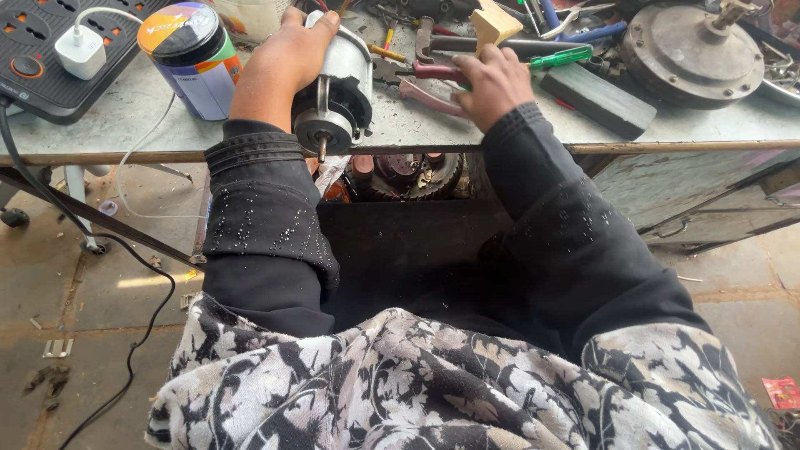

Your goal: The person uses a green screwdriver to loosen screws on a small electric motor. They then use pliers to pull out a metal component from the motor housing and continue to manipulate the internal parts with the screwdriver and pliers.

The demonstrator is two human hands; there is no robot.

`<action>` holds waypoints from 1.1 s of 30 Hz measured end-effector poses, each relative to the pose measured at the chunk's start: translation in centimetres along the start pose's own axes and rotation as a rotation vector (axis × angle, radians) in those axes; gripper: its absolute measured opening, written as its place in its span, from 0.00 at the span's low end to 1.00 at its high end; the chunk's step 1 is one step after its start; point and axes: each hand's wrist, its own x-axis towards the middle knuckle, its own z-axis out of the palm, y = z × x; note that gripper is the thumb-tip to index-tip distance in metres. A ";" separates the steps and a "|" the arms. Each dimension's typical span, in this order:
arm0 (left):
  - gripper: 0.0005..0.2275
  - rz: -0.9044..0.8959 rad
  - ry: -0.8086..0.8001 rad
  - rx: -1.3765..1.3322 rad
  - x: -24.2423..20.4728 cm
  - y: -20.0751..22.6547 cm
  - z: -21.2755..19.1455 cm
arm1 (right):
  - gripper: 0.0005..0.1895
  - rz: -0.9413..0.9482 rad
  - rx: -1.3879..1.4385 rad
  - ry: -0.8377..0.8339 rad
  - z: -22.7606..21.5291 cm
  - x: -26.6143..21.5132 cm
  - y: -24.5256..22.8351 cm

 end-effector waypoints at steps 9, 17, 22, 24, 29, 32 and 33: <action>0.33 0.020 -0.036 0.118 0.4 0.0 -0.9 | 0.05 0.060 -0.211 0.102 2.8 0.5 -3.1; 0.35 -0.066 -0.066 0.024 -1.7 1.4 -2.0 | 0.16 0.098 0.098 0.195 -2.9 -4.6 -6.0; 0.35 -0.103 -0.045 0.001 -2.0 0.1 -2.6 | 0.19 0.188 0.350 0.262 -3.8 -9.9 -4.9; 0.35 -0.106 -0.048 -0.003 -2.0 -0.2 -2.4 | 0.18 0.209 0.634 0.244 -3.2 -11.4 -4.0; 0.35 -0.090 -0.053 -0.010 -2.3 0.5 -2.1 | 0.25 0.608 1.404 -0.201 -2.0 -13.7 -3.4; 0.34 -0.088 -0.049 -0.013 -2.7 0.7 -2.5 | 0.31 0.495 1.474 -0.224 -1.8 -14.5 -3.5; 0.34 -0.090 -0.047 -0.010 -2.8 0.8 -2.6 | 0.31 0.509 1.450 -0.236 -1.8 -14.7 -3.5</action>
